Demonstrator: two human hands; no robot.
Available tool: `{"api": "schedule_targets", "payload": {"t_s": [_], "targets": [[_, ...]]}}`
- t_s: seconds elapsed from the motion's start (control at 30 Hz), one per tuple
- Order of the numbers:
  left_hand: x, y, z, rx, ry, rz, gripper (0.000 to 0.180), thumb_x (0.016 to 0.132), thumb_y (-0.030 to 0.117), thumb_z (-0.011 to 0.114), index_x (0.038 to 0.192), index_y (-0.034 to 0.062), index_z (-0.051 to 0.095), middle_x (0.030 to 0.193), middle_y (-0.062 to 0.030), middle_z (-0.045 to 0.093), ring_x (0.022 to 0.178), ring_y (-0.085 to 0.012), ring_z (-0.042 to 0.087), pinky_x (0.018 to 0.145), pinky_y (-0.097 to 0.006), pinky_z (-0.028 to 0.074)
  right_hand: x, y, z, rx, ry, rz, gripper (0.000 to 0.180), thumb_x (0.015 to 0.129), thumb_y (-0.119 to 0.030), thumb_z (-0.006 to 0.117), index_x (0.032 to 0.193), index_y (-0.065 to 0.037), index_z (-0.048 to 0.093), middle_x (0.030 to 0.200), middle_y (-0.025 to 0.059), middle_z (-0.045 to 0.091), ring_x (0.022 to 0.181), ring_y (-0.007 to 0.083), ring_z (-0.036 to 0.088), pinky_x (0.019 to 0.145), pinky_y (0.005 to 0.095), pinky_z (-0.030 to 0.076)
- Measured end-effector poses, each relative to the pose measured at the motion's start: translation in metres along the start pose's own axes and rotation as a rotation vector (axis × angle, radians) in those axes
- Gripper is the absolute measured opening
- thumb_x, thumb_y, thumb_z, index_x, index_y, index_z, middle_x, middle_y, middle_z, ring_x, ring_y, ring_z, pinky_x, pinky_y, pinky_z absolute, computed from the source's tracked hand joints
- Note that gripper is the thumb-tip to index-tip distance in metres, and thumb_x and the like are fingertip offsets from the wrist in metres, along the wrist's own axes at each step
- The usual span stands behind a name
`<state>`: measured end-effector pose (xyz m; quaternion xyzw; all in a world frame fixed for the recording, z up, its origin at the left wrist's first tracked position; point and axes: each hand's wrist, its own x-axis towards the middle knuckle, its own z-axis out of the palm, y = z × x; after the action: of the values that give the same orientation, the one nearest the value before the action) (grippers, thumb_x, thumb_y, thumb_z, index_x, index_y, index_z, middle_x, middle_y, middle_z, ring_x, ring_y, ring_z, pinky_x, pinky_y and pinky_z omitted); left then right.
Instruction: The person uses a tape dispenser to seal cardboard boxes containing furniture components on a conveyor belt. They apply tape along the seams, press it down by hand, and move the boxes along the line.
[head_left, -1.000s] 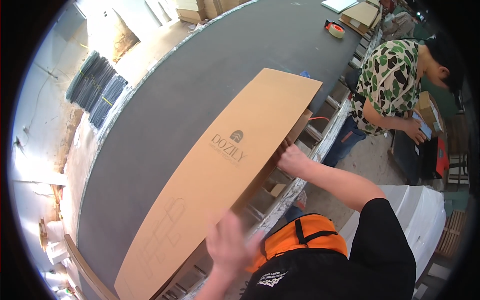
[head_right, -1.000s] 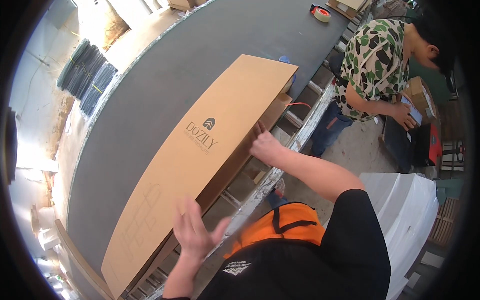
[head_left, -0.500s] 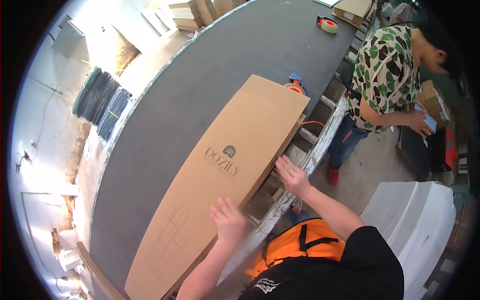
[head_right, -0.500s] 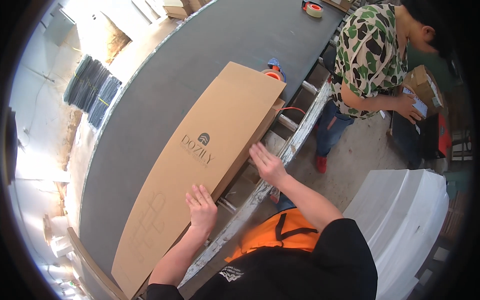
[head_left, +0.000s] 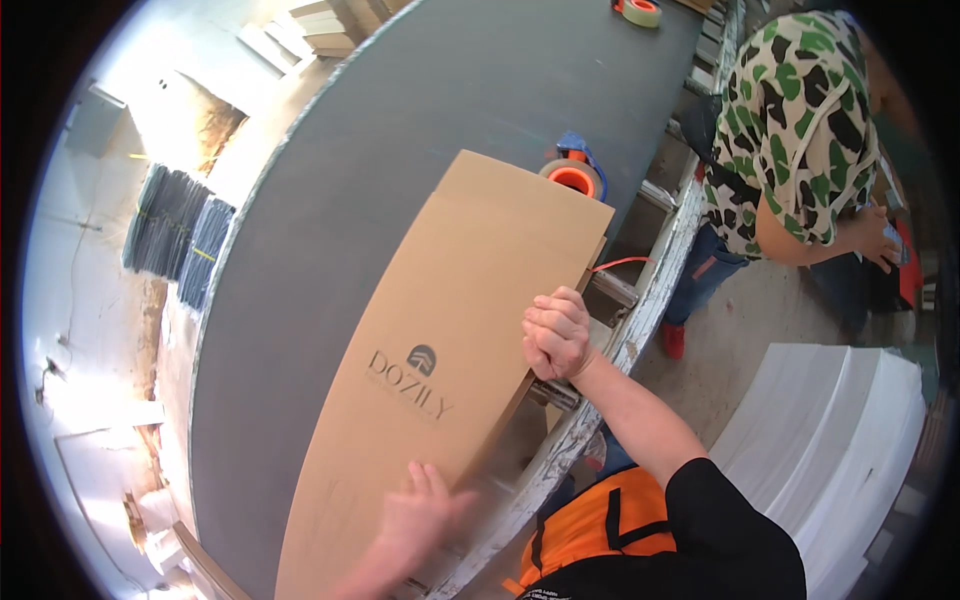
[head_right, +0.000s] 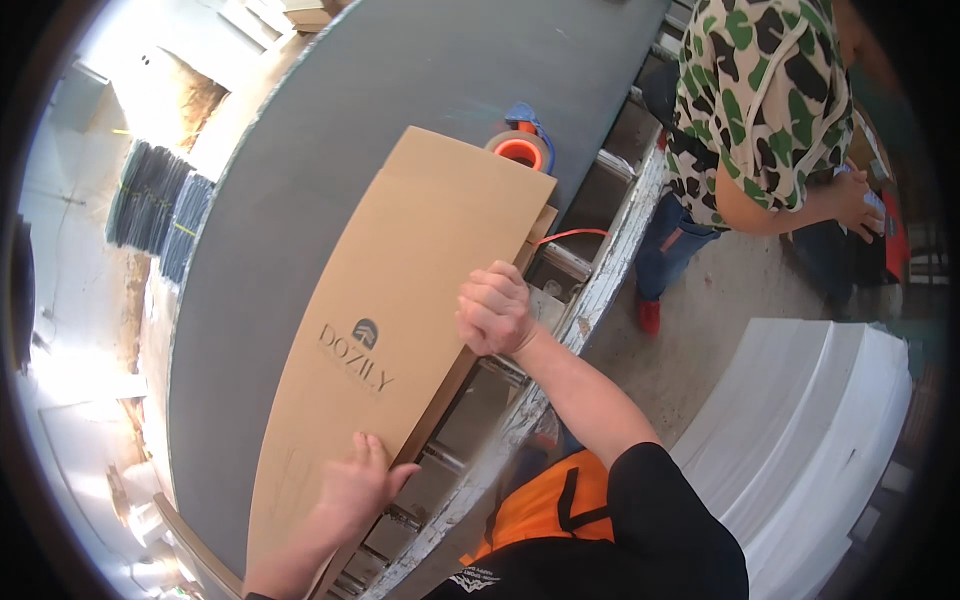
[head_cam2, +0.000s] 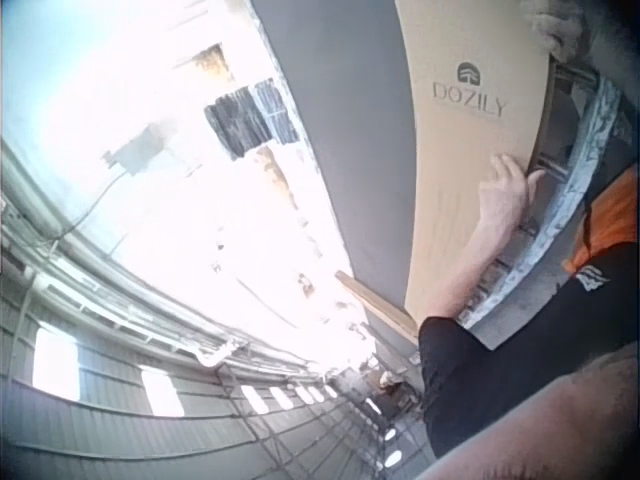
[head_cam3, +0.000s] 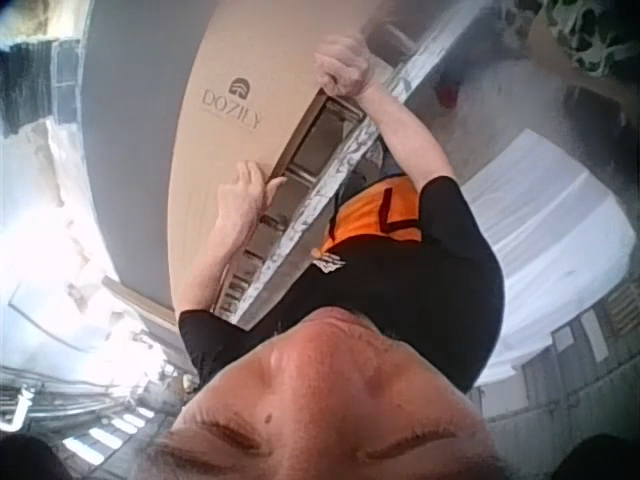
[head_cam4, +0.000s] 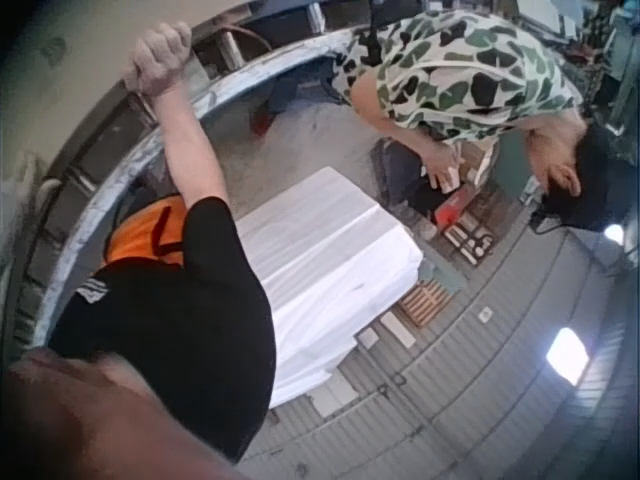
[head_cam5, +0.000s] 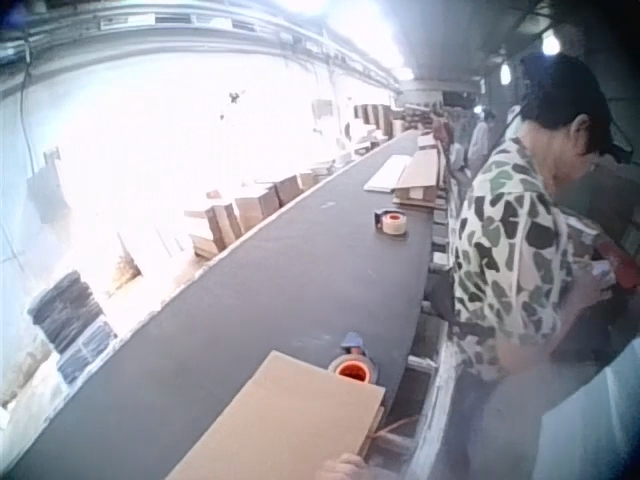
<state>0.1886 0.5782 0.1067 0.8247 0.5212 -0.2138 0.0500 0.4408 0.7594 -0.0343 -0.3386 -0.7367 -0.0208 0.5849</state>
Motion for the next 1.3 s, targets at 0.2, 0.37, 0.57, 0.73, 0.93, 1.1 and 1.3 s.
{"api": "schedule_targets", "payload": {"t_s": [0.2,0.37,0.57,0.73,0.93,1.1,1.3], "targets": [[0.204,-0.092,0.0,-0.443,0.509,-0.51,0.06,0.097,0.045,0.054,0.132,-0.004,0.05,0.127,-0.0238,0.058,0.12,-0.0383,0.053,0.103,-0.047,0.039,0.0,0.004,0.005,0.087,0.073,0.013,0.014,0.078,-0.018,0.062,0.076,-0.004,0.067,0.085,0.008,0.069,0.086,0.026,0.065,0.077,0.041,0.052],[0.239,-0.085,-0.007,-0.605,0.281,-0.778,0.075,0.099,0.06,0.036,0.135,-0.0052,0.048,0.128,-0.0256,0.056,0.122,-0.0391,0.051,0.106,-0.047,0.036,-0.002,0.009,0.005,0.09,0.078,0.019,0.011,0.076,-0.013,0.065,0.071,-0.003,0.065,0.079,0.0084,0.068,0.078,0.0253,0.065,0.065,0.0392,0.052],[0.234,-0.077,-0.004,-0.541,0.315,-0.762,0.079,0.097,0.061,0.041,0.134,-0.0087,0.047,0.124,-0.0246,0.056,0.122,-0.0363,0.05,0.107,-0.046,0.034,-0.002,0.003,0.009,0.115,0.163,0.069,0.012,0.074,-0.004,0.065,0.063,-0.004,0.059,0.074,0.0084,0.066,0.074,0.0244,0.066,0.056,0.0344,0.051],[0.227,-0.068,0.006,-0.42,0.359,-0.65,0.093,0.09,0.07,0.046,0.139,-0.009,0.039,0.131,-0.0273,0.048,0.125,-0.0404,0.044,0.107,-0.047,0.035,-0.004,0.002,0.009,0.104,0.152,0.091,0.015,0.074,-0.003,0.064,0.061,-0.003,0.055,0.074,0.0087,0.067,0.074,0.0243,0.066,0.055,0.0353,0.052],[0.222,-0.058,-0.01,-0.487,0.467,-0.529,0.092,0.081,0.057,0.066,0.145,-0.0011,0.035,0.136,-0.0255,0.044,0.131,-0.0412,0.038,0.109,-0.05,0.033,-0.007,0.002,0.006,0.1,0.142,0.104,0.016,0.073,-0.001,0.063,0.061,-0.002,0.053,0.077,0.0103,0.067,0.076,0.0248,0.066,0.055,0.0354,0.052],[0.181,0.036,-0.02,-0.503,0.472,0.06,0.079,0.069,0.032,0.072,0.135,-0.0043,0.049,0.142,-0.0257,0.037,0.133,-0.0438,0.034,0.113,-0.053,0.029,-0.003,0.0,0.006,0.113,0.131,0.084,0.014,0.074,0.001,0.062,0.063,-0.001,0.054,0.079,0.0112,0.066,0.078,0.026,0.066,0.056,0.036,0.053],[0.179,0.044,-0.003,-0.324,0.562,0.135,0.07,0.074,0.025,0.069,0.134,-0.0065,0.052,0.148,-0.0247,0.04,0.138,-0.0514,0.033,0.115,-0.055,0.03,0.027,0.016,-0.013,0.171,-0.065,0.131,0.014,0.074,-0.002,0.065,0.065,-0.007,0.055,0.068,0.0072,0.06,0.062,0.0253,0.063,0.057,0.0376,0.053]]}}
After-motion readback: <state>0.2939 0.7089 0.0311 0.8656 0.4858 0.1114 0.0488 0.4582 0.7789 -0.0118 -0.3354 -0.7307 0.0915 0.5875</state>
